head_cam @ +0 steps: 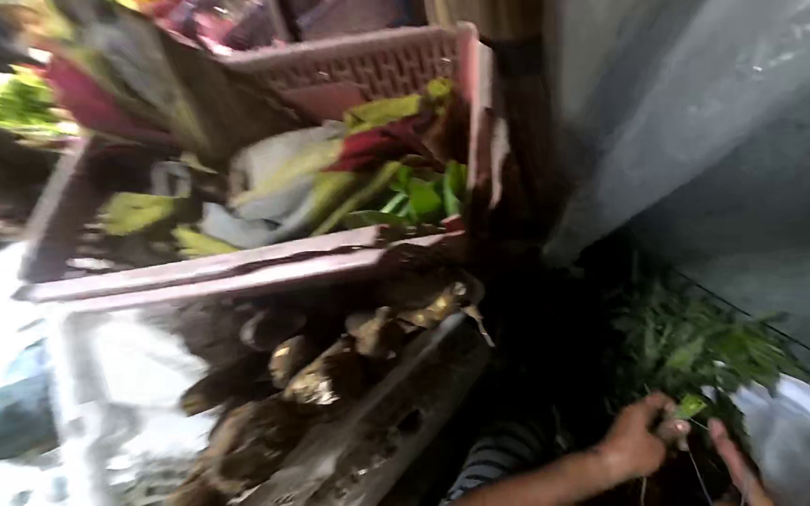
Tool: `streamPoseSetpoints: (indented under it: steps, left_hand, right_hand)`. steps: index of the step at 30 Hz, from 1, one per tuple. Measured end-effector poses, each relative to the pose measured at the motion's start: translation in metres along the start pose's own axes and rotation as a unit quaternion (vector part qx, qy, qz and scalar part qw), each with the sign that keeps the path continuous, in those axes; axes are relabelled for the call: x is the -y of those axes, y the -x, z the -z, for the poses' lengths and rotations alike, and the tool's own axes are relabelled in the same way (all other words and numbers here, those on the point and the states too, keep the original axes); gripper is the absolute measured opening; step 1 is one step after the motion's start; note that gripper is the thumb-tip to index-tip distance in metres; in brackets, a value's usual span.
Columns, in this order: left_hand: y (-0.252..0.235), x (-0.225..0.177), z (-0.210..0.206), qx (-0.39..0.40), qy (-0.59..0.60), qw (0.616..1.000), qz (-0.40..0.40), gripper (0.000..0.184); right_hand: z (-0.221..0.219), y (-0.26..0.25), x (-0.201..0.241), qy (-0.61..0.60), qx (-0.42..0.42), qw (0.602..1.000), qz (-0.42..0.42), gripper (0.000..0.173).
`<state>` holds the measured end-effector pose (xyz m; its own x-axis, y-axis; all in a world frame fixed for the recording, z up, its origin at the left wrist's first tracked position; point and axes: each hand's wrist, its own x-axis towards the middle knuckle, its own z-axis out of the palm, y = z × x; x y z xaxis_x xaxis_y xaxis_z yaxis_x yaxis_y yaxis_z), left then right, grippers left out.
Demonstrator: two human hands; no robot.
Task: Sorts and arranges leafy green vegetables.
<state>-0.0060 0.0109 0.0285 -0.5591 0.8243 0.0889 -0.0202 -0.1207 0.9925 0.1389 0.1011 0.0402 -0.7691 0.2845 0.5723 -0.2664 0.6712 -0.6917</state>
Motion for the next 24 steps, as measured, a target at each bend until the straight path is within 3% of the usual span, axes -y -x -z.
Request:
streamPoseSetpoints:
  steps: [3,4,6,8,10,12,14,17,19,21,24]
  left_hand:
    - [0.008,-0.001,-0.007,0.07,0.03,0.992,-0.097,0.025]
    - [0.01,-0.001,-0.009,0.102,0.003,0.989,-0.103,0.028]
    - [0.009,-0.003,-0.01,0.166,-0.07,0.981,-0.075,0.029]
    - [0.003,-0.003,-0.014,0.163,-0.11,0.98,-0.04,0.024]
    - [-0.003,-0.005,-0.011,0.105,-0.097,0.989,-0.048,0.024]
    - [-0.01,-0.012,-0.007,0.049,-0.075,0.992,-0.087,0.022]
    - [-0.014,-0.026,-0.004,0.045,-0.083,0.985,-0.147,0.021]
    - [-0.025,-0.042,0.002,0.092,-0.204,0.937,-0.267,0.021]
    - [-0.033,-0.047,0.009,0.112,-0.308,0.883,-0.335,0.021]
    - [-0.038,-0.051,0.017,0.118,-0.399,0.828,-0.377,0.027]
    - [-0.042,-0.054,0.039,0.112,-0.512,0.756,-0.393,0.023]
  right_hand:
    - [0.007,-0.012,-0.007,-0.236,-0.106,0.96,-0.107,0.054]
    - [0.013,-0.015,-0.007,-0.229,-0.111,0.961,-0.109,0.042]
    - [0.022,-0.018,-0.005,-0.073,-0.077,0.992,-0.068,0.023]
    - [0.021,-0.018,0.004,0.099,-0.027,0.995,0.004,0.028]
    - [0.014,-0.016,0.012,0.138,0.004,0.988,0.069,0.03]
    - [0.008,-0.016,0.012,0.083,-0.026,0.993,0.076,0.036]
    - [0.001,-0.023,0.01,-0.053,-0.116,0.992,0.018,0.046]
    - [-0.003,-0.04,0.014,-0.211,-0.237,0.947,-0.056,0.046]
    - [-0.001,-0.045,0.013,-0.211,-0.276,0.934,-0.083,0.028]
    - [0.004,-0.049,0.009,-0.158,-0.259,0.95,-0.078,0.013]
    - [0.009,-0.046,-0.003,-0.117,-0.2,0.971,-0.051,0.008]
